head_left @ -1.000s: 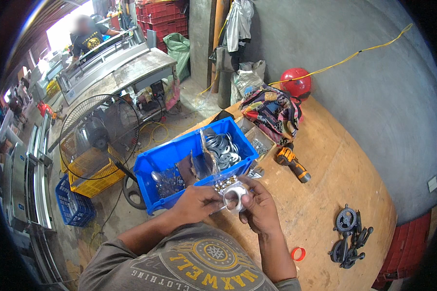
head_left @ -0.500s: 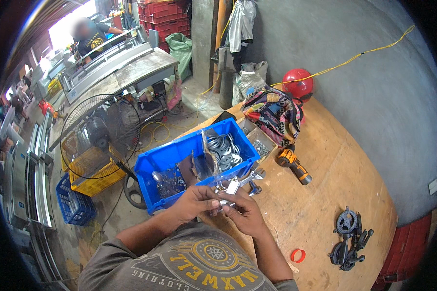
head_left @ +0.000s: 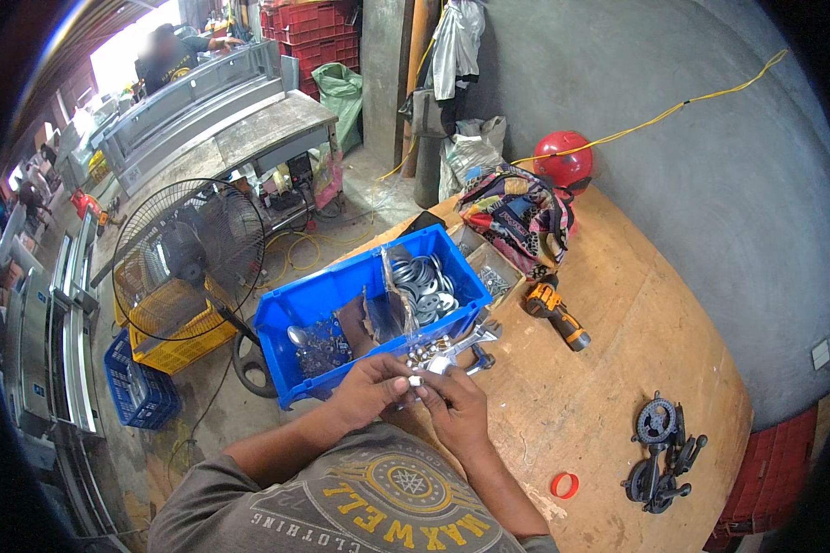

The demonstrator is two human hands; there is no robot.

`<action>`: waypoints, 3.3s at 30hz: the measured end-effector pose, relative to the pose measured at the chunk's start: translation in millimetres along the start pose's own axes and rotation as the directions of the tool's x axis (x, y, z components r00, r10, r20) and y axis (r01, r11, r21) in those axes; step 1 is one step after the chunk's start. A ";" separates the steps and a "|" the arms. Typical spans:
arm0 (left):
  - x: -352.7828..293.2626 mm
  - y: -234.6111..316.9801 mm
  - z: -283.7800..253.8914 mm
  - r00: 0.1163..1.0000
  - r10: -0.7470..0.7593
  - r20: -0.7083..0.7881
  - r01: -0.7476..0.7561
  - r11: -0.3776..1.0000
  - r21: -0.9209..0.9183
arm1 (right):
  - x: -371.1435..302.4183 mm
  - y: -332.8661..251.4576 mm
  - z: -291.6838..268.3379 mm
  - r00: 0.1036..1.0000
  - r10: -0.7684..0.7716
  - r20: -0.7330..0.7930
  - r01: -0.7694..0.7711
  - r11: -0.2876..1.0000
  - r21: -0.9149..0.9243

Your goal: The person repeatedly picks small metal components from a blue bin and attaches them to a white plastic piece, then places the assembled unit back into the bin. The process is repeated continuously throughout the clip.

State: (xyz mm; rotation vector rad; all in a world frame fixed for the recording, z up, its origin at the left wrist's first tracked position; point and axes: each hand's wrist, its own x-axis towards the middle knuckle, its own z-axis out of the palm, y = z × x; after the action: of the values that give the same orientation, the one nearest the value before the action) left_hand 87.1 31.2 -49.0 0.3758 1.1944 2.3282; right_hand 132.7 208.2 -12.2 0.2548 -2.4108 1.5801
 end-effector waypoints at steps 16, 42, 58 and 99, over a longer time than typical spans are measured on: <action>-3.9 -11.9 3.3 0.980 0.081 0.180 -0.195 0.250 0.948 | -35.6 55.7 11.4 0.977 0.194 0.090 -0.186 0.978 -0.093; 104.1 -112.6 -30.1 0.935 -0.320 0.153 -0.120 0.119 0.986 | -60.3 66.8 -38.9 0.912 0.410 0.026 -0.411 0.911 0.026; 104.3 -149.6 -72.1 0.854 -0.261 -0.449 0.520 0.436 0.735 | -115.0 155.2 -29.2 0.885 0.459 -0.081 -0.464 0.884 -0.058; -0.2 2.8 -195.9 0.938 -0.274 -0.212 0.232 0.041 0.972 | 63.8 89.3 39.0 0.903 0.005 -0.430 -0.098 0.976 -0.194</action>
State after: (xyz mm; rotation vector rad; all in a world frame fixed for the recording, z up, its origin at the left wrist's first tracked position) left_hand -1.9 -103.4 -160.1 0.5499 2.4819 0.7574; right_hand 42.6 207.3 -86.1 -0.1832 -2.2197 1.2245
